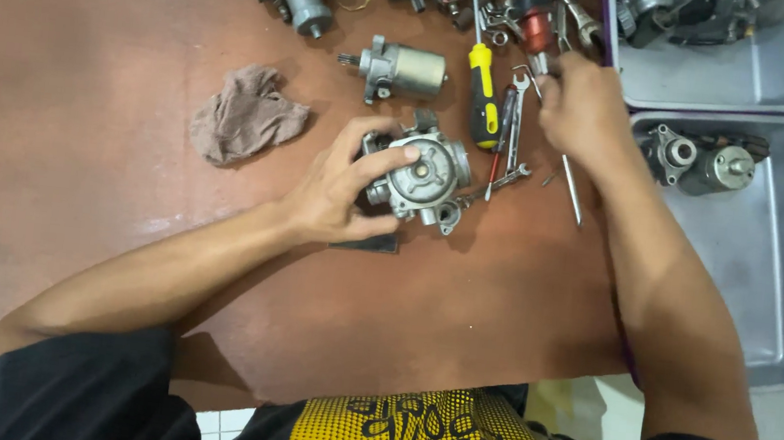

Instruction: The person assembles a carburetor by hand, placing a gasket and using a screwdriver to tighten screws. They then attach a circular metal cover and secure it with additional screws.

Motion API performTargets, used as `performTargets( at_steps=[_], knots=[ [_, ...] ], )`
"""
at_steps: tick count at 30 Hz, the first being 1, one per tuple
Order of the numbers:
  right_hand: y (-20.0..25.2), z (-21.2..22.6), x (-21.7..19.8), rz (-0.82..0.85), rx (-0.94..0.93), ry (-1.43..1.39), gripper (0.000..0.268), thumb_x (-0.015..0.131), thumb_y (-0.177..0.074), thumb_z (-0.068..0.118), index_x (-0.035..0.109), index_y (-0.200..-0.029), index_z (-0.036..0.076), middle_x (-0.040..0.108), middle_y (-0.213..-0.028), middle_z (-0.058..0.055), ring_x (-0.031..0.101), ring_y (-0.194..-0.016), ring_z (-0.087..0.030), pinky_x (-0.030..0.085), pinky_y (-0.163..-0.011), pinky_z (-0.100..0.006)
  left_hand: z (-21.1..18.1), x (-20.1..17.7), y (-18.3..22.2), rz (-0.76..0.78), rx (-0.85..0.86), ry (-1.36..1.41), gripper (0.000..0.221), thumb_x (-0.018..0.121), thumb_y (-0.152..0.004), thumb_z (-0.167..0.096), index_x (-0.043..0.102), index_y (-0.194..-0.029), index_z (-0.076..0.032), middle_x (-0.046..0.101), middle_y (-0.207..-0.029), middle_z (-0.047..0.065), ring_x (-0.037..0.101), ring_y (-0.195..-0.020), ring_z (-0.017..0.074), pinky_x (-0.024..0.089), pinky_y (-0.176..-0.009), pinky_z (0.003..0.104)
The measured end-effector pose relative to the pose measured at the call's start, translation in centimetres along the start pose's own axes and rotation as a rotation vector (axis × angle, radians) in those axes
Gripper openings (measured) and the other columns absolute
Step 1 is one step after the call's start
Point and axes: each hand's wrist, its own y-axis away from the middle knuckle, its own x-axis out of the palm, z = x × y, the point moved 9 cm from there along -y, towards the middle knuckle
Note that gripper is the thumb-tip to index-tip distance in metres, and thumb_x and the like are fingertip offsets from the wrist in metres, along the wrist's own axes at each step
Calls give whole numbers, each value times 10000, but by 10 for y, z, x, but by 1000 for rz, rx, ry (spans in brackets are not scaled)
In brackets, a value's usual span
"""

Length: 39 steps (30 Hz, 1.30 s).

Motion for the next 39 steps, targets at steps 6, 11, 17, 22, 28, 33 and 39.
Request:
performTargets(
  at_steps=[6,11,17,22,28,33,39],
  knots=[
    [2,-19,21,-14,5,111,188,638,-965,62,679,-1010,-116,697,-783,-297,655,-624,-494,531,-616,-543,-2,-1,-1,-9,-15,25,782,875,-806,-318,495,-1464,-131,420,-1461,241,544,-1287,435,515,-1057,520],
    [1,-17,21,22,-56,20,191,654,-971,75,703,-956,-109,704,-767,-274,630,-563,-472,503,-592,-531,-3,-1,-3,-25,3,39,821,884,-795,-270,452,-1482,-145,427,-1449,239,551,-1281,429,529,-1039,512],
    [-9,-56,-44,-194,-195,167,179,677,-935,-45,794,-1067,-77,763,-875,-214,679,-602,-306,572,-624,-400,2,2,-1,-14,-14,20,826,887,-781,-264,449,-1471,-148,421,-1441,232,561,-1264,417,546,-1020,506],
    [-24,-137,-52,-227,-155,153,138,735,-912,-18,810,-1026,-36,754,-859,-167,659,-651,-299,540,-643,-387,1,2,-2,-27,-7,16,814,892,-768,-249,468,-1451,-124,423,-1439,241,559,-1256,425,535,-1021,512],
    [-36,-160,-20,-23,-8,115,333,653,-855,-28,805,-1151,-9,747,-856,-206,647,-644,-346,534,-690,-438,1,2,-1,-36,-12,13,835,905,-744,-212,465,-1448,-129,428,-1439,238,563,-1261,423,541,-1022,507],
    [-42,-167,-3,8,4,170,404,606,-819,-24,792,-1177,-10,752,-923,-254,674,-668,-417,545,-682,-478,5,5,3,-29,0,18,807,866,-831,-320,431,-1492,-163,383,-1465,232,513,-1305,414,517,-1067,534],
    [-39,-165,-5,-28,-36,240,315,718,-835,-33,800,-1139,-36,757,-867,-228,684,-614,-368,561,-641,-456,-1,2,-1,-25,4,20,841,894,-790,-243,433,-1488,-158,397,-1450,220,526,-1304,401,529,-1067,507]
  ],
)
